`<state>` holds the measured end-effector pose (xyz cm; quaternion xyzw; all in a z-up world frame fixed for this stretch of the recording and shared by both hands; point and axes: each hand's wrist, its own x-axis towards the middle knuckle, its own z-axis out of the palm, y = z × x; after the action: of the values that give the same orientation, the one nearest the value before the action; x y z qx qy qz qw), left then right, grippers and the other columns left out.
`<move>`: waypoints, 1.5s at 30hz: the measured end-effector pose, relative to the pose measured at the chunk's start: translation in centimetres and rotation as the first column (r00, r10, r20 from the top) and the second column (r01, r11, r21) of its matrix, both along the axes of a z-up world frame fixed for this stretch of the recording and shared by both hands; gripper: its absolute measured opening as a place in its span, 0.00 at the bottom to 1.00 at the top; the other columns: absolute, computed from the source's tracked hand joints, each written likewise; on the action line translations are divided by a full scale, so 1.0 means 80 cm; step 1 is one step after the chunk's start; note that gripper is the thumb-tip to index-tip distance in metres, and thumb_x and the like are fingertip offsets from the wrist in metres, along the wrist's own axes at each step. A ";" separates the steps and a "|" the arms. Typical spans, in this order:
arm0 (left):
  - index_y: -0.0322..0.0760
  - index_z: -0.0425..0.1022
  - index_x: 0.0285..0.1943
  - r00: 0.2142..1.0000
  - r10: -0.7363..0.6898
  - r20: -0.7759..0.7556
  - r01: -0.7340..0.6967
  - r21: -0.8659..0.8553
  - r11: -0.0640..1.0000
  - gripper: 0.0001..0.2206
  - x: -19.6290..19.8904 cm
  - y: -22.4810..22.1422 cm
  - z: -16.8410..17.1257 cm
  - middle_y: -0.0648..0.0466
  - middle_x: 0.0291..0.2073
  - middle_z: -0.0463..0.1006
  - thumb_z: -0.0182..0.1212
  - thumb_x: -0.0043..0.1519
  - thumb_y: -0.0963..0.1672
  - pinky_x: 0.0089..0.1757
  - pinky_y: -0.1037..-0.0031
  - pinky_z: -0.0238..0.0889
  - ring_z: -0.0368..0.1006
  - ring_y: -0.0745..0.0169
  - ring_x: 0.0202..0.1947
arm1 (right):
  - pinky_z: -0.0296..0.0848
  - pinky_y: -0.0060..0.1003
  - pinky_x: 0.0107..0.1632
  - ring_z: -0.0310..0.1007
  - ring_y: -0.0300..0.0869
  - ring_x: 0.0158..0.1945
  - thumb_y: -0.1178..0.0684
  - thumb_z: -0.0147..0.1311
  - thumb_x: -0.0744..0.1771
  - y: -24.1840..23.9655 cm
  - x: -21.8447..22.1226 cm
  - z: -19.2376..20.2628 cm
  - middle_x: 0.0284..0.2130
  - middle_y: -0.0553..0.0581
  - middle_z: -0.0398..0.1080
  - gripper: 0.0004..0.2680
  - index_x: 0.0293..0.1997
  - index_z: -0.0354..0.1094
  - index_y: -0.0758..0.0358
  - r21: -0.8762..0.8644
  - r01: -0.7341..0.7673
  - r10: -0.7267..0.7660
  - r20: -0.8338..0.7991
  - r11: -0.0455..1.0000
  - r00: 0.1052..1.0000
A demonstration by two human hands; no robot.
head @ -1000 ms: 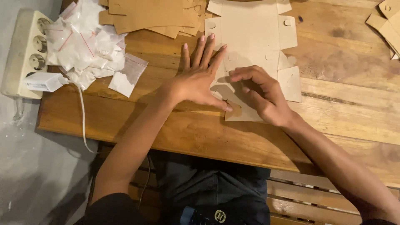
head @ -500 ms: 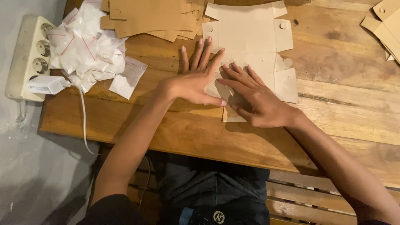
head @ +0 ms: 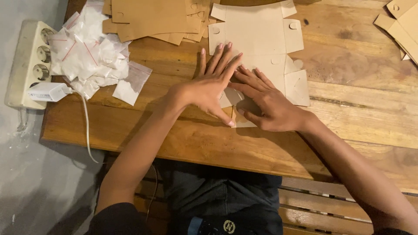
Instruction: Assembling a small cardboard box by folding along pre-scored lines and interlocking tabs.
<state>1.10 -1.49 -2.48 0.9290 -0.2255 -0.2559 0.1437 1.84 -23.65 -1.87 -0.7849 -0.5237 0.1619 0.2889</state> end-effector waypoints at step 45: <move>0.45 -0.03 0.71 0.956 0.131 0.263 -0.023 -0.378 0.925 0.84 0.028 0.043 -0.057 0.35 0.78 0.13 0.92 0.43 0.64 0.72 0.50 0.12 0.19 0.41 0.81 | 0.02 0.61 0.68 -0.07 0.56 0.73 0.24 0.77 0.48 0.074 0.052 0.052 0.71 0.68 -0.02 0.67 0.73 -0.02 0.49 -0.570 0.195 -0.185 0.077 0.798 0.980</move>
<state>3.35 1.99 -7.07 0.9201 -0.2511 -0.0672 0.2929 5.99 -17.75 2.31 -0.8851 -0.3716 0.2759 0.0489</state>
